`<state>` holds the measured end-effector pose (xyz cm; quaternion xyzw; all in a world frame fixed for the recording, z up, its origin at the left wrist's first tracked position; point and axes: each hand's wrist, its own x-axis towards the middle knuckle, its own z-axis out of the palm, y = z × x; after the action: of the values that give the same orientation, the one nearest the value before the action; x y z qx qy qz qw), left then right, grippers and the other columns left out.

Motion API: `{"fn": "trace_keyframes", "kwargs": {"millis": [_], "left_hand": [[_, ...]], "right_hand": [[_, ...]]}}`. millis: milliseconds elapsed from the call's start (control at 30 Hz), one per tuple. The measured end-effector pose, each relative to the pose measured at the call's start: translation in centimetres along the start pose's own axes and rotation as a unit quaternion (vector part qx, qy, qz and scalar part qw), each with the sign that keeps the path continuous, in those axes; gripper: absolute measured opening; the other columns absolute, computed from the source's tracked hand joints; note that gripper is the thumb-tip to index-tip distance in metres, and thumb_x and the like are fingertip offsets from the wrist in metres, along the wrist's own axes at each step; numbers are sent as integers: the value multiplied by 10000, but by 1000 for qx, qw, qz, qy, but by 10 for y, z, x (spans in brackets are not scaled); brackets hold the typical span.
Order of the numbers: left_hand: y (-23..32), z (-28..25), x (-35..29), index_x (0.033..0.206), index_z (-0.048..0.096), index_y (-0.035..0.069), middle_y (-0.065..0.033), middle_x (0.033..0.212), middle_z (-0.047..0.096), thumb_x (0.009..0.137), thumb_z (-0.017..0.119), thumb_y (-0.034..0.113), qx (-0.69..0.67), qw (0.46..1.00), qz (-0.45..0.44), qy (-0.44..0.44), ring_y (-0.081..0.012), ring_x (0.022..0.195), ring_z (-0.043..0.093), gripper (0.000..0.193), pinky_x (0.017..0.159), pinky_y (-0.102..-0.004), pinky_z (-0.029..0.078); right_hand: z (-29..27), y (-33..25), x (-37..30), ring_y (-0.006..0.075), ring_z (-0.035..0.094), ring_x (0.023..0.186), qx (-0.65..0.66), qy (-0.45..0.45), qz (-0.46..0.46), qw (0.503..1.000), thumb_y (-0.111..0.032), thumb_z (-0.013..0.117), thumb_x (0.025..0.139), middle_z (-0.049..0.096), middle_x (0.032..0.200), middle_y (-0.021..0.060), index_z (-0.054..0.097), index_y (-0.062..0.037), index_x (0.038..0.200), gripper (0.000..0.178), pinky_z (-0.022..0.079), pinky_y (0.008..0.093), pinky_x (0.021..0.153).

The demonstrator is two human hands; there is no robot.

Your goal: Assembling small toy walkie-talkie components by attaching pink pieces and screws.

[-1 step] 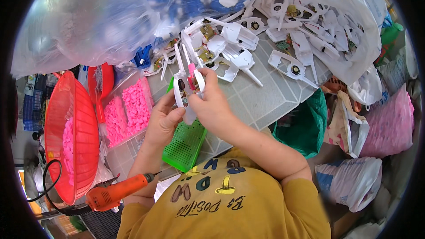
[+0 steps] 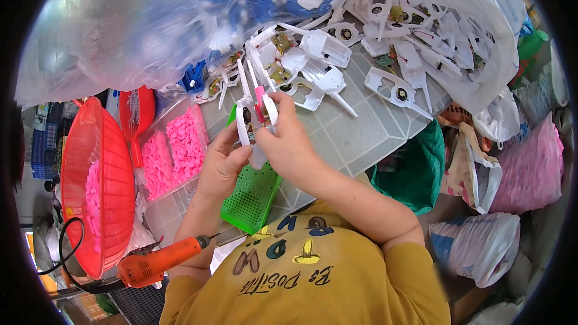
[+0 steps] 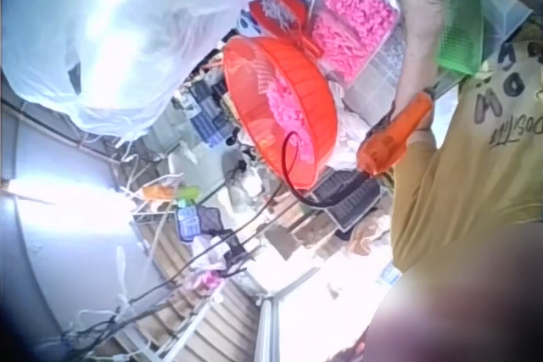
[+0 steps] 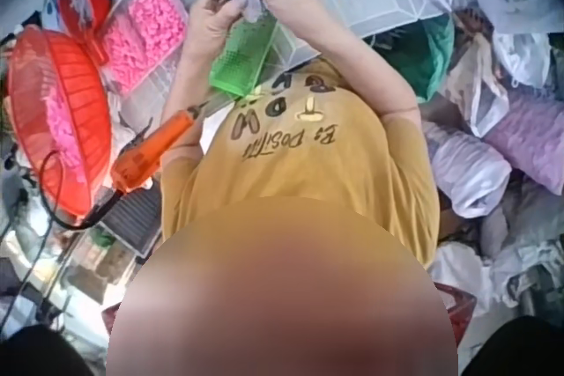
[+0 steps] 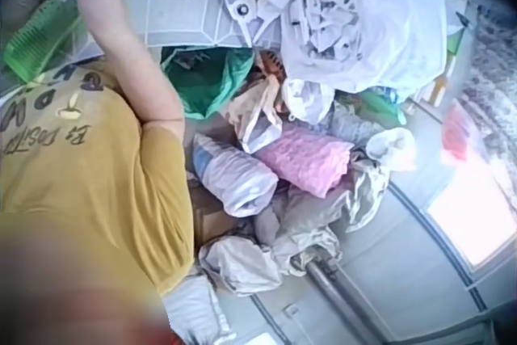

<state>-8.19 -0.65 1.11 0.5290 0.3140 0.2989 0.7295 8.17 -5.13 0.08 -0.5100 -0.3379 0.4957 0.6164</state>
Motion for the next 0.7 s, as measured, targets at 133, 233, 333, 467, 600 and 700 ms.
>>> {"fn": "trace_keyframes", "kwargs": {"millis": [133,233,333,467,600,700], "left_hand": [[-2,0,1,1507,406,33,-97,1369,532,883,776,259,12,1000,5,2,-193,1109,616,760,960,-345,495],[-3,-1,0,1501,416,33,-97,1362,535,878,780,258,30,999,0,10,-189,1074,628,757,950,-341,499],[-3,-1,-1,1493,430,32,-96,1349,545,867,791,241,33,999,-3,12,-187,1066,636,752,939,-333,503],[-2,-2,-1,1487,442,38,-88,1312,578,858,801,233,16,999,-25,13,-175,1085,634,750,932,-322,505],[-6,-4,0,1486,446,46,-75,1261,620,850,810,226,11,999,-35,14,-162,1080,631,754,929,-319,506],[-4,-5,-1,1483,450,47,-72,1237,641,849,811,214,-7,999,-51,5,-163,1079,634,749,935,-319,504]], "right_hand": [[1,-13,-4,165,601,998,-4,-18,46,999,-43,544,905,554,1205,123,308,-47,1418,564,512,315,832],[4,-22,-6,170,605,993,-11,-1,44,999,-56,549,896,564,1199,140,304,-38,1420,579,512,317,833],[2,-25,-6,181,610,990,-27,-13,43,999,-70,556,889,574,1193,155,304,-25,1420,590,513,322,834],[2,-24,-6,189,614,989,-46,-9,38,998,-77,559,883,582,1182,161,310,-17,1418,594,514,324,830],[8,-20,-4,250,638,977,-49,-3,17,999,-88,560,889,599,1150,184,333,-10,1375,542,518,374,848],[8,-19,-4,294,658,961,-67,2,-15,998,-101,565,893,614,1120,210,340,-3,1343,512,520,411,857]]}}
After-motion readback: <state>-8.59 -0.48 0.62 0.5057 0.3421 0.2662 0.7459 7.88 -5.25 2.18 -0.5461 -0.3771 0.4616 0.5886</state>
